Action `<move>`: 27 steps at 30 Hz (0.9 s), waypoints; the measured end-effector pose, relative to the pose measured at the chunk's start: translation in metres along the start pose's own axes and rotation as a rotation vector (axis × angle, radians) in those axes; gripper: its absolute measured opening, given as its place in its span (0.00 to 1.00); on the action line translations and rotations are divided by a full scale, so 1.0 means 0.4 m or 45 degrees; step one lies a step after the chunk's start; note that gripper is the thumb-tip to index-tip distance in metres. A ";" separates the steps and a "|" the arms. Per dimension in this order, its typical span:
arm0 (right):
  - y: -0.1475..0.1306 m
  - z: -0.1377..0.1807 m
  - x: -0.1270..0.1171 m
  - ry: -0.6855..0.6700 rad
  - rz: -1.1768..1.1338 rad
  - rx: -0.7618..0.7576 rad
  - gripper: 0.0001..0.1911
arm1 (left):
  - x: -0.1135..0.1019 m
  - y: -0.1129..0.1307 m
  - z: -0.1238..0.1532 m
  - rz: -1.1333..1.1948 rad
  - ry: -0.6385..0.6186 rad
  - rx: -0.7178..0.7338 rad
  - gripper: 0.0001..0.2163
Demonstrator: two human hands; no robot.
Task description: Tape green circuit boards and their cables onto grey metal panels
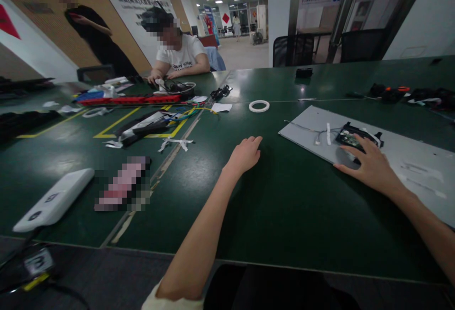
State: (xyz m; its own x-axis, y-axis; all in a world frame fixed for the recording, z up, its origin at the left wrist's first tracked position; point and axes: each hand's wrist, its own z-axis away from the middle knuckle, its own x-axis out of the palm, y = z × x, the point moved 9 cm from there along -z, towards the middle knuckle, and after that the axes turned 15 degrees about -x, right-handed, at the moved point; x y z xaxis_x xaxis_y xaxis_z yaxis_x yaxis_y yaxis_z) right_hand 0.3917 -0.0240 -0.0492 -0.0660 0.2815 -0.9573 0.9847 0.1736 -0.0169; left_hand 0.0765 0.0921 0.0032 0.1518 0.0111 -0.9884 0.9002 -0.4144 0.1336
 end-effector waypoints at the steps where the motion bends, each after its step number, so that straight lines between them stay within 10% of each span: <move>1: 0.007 0.001 -0.001 0.010 0.000 0.030 0.39 | 0.000 0.001 0.001 -0.001 -0.003 0.001 0.20; 27: 0.433 0.143 0.041 0.050 0.160 1.097 0.49 | 0.008 0.015 0.007 -0.130 0.023 0.022 0.19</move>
State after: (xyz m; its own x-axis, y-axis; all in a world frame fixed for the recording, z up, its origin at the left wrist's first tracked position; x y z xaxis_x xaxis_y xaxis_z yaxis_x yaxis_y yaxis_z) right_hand 0.5702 -0.0432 -0.0844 0.0614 0.2861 -0.9562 0.7630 -0.6311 -0.1398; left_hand 0.0812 0.0871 0.0006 0.0670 0.0702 -0.9953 0.9042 -0.4260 0.0308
